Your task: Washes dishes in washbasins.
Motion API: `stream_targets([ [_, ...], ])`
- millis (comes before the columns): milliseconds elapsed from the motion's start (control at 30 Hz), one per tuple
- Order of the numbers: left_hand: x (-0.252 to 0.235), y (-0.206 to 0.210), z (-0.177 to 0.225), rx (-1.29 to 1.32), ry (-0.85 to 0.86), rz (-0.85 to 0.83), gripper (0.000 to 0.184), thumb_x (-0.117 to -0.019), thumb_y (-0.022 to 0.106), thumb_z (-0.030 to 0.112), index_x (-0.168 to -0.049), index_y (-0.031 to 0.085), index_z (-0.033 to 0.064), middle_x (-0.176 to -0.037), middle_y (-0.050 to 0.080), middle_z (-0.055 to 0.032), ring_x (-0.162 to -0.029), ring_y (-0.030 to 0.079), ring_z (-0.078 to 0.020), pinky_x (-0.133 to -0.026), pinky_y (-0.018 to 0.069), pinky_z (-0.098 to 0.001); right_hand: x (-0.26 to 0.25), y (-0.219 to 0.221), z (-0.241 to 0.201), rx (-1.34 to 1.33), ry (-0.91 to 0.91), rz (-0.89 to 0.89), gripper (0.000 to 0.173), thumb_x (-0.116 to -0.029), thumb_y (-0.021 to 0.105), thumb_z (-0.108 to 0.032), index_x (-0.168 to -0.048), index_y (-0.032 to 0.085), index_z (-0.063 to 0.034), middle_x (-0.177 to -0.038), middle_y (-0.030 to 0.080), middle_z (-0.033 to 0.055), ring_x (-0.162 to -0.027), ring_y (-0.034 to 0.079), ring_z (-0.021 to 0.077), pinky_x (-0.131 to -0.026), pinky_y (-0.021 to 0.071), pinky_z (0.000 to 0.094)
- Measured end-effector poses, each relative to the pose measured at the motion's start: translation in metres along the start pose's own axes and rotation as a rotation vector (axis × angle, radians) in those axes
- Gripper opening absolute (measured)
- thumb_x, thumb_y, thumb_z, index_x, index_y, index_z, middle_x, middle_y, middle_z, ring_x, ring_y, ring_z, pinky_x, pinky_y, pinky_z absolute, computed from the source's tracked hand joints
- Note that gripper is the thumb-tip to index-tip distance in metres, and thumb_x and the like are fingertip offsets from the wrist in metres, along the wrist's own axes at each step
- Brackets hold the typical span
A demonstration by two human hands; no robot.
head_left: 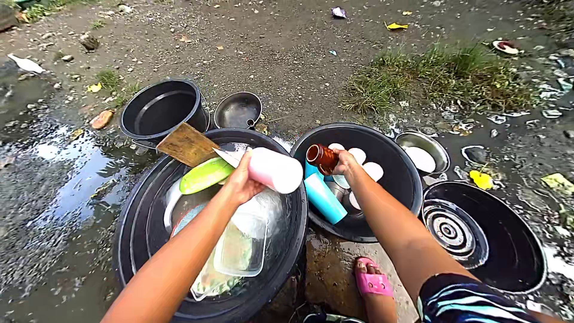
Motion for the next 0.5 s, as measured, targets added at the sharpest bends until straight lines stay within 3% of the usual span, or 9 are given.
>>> stream_targets([
  [100, -0.013, 0.032, -0.008, -0.001, 0.013, 0.007, 0.068, -0.1051, 0.041, 0.058, -0.145, 0.043, 0.0024, -0.129, 0.058, -0.0218, -0.106, 0.065, -0.0274, -0.087, 0.056, -0.0361, -0.003, -0.004, 0.017, 0.056, 0.048, 0.064, 0.039, -0.11, 0.043, -0.035, -0.134, 0.049, -0.0049, -0.113, 0.06, 0.0199, -0.093, 0.061, 0.0308, -0.073, 0.0529, 0.0486],
  [200, -0.019, 0.062, -0.011, -0.047, 0.065, 0.019, 0.064, -0.1055, 0.046, 0.053, -0.143, 0.046, 0.0015, -0.134, 0.056, -0.0218, -0.113, 0.061, -0.0288, -0.093, 0.0535, -0.0387, -0.006, -0.011, 0.002, 0.43, -0.08, 0.079, 0.037, -0.1092, 0.047, -0.026, -0.132, 0.052, 0.0024, -0.112, 0.062, 0.0222, -0.093, 0.063, 0.0307, -0.077, 0.0547, 0.0486],
  [267, -0.028, 0.079, -0.013, -0.07, 0.089, 0.013, 0.067, -0.1046, 0.047, 0.056, -0.144, 0.046, 0.0022, -0.14, 0.054, -0.0225, -0.121, 0.059, -0.0319, -0.099, 0.0511, -0.0427, 0.01, -0.009, -0.031, 0.722, -0.268, 0.046, 0.044, -0.107, 0.053, -0.027, -0.132, 0.054, 0.0089, -0.12, 0.06, 0.0313, -0.103, 0.061, 0.0407, -0.086, 0.05, 0.0587],
  [300, -0.032, 0.087, -0.014, -0.072, 0.1, 0.005, 0.067, -0.1048, 0.046, 0.056, -0.145, 0.046, 0.0023, -0.142, 0.053, -0.0228, -0.125, 0.057, -0.0328, -0.102, 0.0495, -0.0441, 0.023, -0.005, -0.049, 0.762, -0.33, -0.016, 0.052, -0.1075, 0.053, -0.033, -0.14, 0.052, 0.0076, -0.129, 0.057, 0.0348, -0.111, 0.06, 0.0469, -0.09, 0.0482, 0.0647],
  [333, -0.035, 0.096, -0.012, -0.055, 0.118, 0.012, 0.064, -0.1056, 0.046, 0.054, -0.143, 0.048, 0.0016, -0.14, 0.054, -0.023, -0.124, 0.057, -0.0327, -0.102, 0.0493, -0.0449, 0.038, 0.003, -0.064, 0.746, -0.348, -0.109, 0.057, -0.1084, 0.048, -0.042, -0.145, 0.049, 0.002, -0.133, 0.057, 0.0318, -0.113, 0.06, 0.0454, -0.088, 0.049, 0.0637],
  [400, -0.038, 0.113, -0.009, -0.017, 0.152, 0.015, 0.059, -0.1069, 0.047, 0.049, -0.139, 0.05, 0.0, -0.136, 0.056, -0.0231, -0.122, 0.057, -0.0318, -0.102, 0.0485, -0.0457, 0.073, 0.026, -0.082, 0.678, -0.349, -0.377, 0.063, -0.1085, 0.029, -0.056, -0.15, 0.043, -0.0104, -0.122, 0.064, 0.0159, -0.092, 0.068, 0.0265, -0.074, 0.0573, 0.0446],
  [433, -0.039, 0.122, -0.008, -0.001, 0.161, 0.013, 0.058, -0.1072, 0.046, 0.049, -0.139, 0.051, -0.0002, -0.135, 0.056, -0.023, -0.122, 0.057, -0.0315, -0.102, 0.0482, -0.0454, 0.088, 0.035, -0.087, 0.615, -0.359, -0.525, 0.062, -0.1079, 0.027, -0.056, -0.149, 0.041, -0.0129, -0.116, 0.068, 0.011, -0.088, 0.07, 0.0201, -0.072, 0.0592, 0.0374],
  [500, -0.039, 0.135, -0.003, 0.015, 0.178, -0.014, 0.059, -0.1078, 0.044, 0.049, -0.141, 0.049, 0.0002, -0.137, 0.055, -0.0233, -0.123, 0.056, -0.0318, -0.103, 0.0481, -0.0463, 0.106, 0.047, -0.097, 0.521, -0.427, -0.688, 0.045, -0.105, 0.045, -0.036, -0.141, 0.049, -0.01, -0.104, 0.072, 0.0053, -0.083, 0.072, 0.0131, -0.071, 0.0618, 0.0305],
])
Point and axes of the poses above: each hand's wrist, its own x-axis away from the middle knuckle, its own y-axis out of the palm, z = x × y, the point moved 7 cm from there along -x, towards the middle knuckle
